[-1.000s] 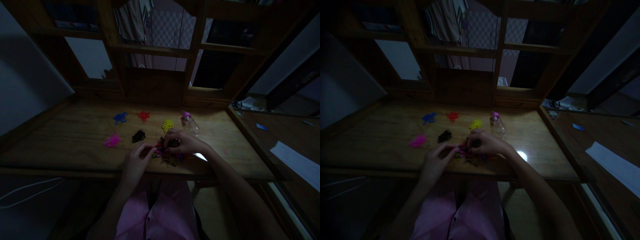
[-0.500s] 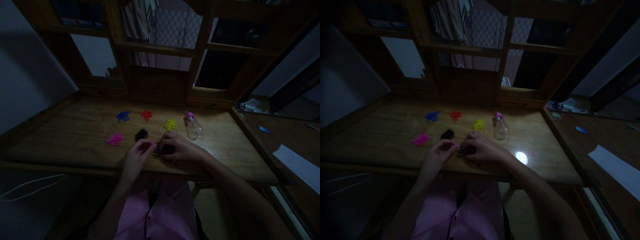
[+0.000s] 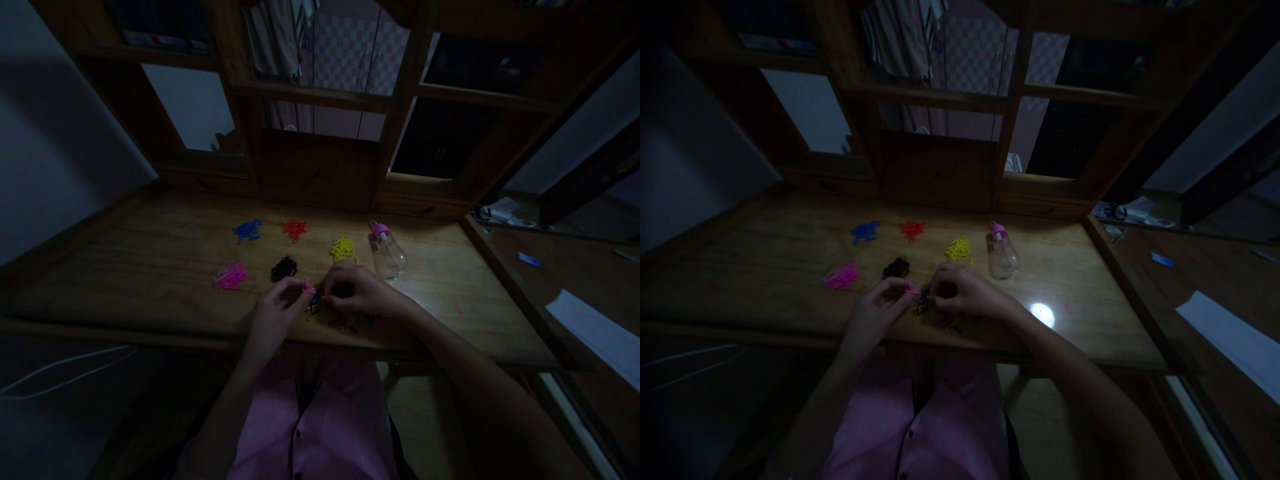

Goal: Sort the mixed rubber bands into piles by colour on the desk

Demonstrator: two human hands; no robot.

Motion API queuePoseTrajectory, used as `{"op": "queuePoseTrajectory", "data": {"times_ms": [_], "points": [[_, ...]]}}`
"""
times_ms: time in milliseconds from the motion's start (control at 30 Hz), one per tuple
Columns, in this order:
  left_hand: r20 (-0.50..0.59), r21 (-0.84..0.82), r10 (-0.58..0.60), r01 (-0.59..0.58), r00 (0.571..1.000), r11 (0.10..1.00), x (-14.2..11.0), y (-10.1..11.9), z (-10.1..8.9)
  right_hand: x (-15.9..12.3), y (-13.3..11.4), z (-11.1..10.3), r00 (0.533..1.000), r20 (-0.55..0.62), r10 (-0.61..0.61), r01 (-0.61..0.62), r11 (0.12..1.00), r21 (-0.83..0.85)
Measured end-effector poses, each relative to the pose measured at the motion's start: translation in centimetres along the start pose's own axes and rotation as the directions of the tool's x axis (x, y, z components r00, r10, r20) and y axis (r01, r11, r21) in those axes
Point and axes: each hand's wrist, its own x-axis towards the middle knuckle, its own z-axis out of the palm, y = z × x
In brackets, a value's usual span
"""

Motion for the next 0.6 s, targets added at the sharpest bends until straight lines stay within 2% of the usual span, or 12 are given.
{"op": "queuePoseTrajectory", "data": {"times_ms": [200,600], "points": [[0.017,0.004,0.001,-0.001,1.000,1.000,-0.1,0.2,-0.1,-0.1,-0.1,-0.8,0.991,-0.039,0.129,-0.119,0.974,0.194],[0.014,-0.046,-0.035,0.035,0.999,0.998,-0.3,0.1,-0.2,-0.2,0.6,-1.6,0.988,-0.088,0.130,-0.114,0.980,0.162]]}}
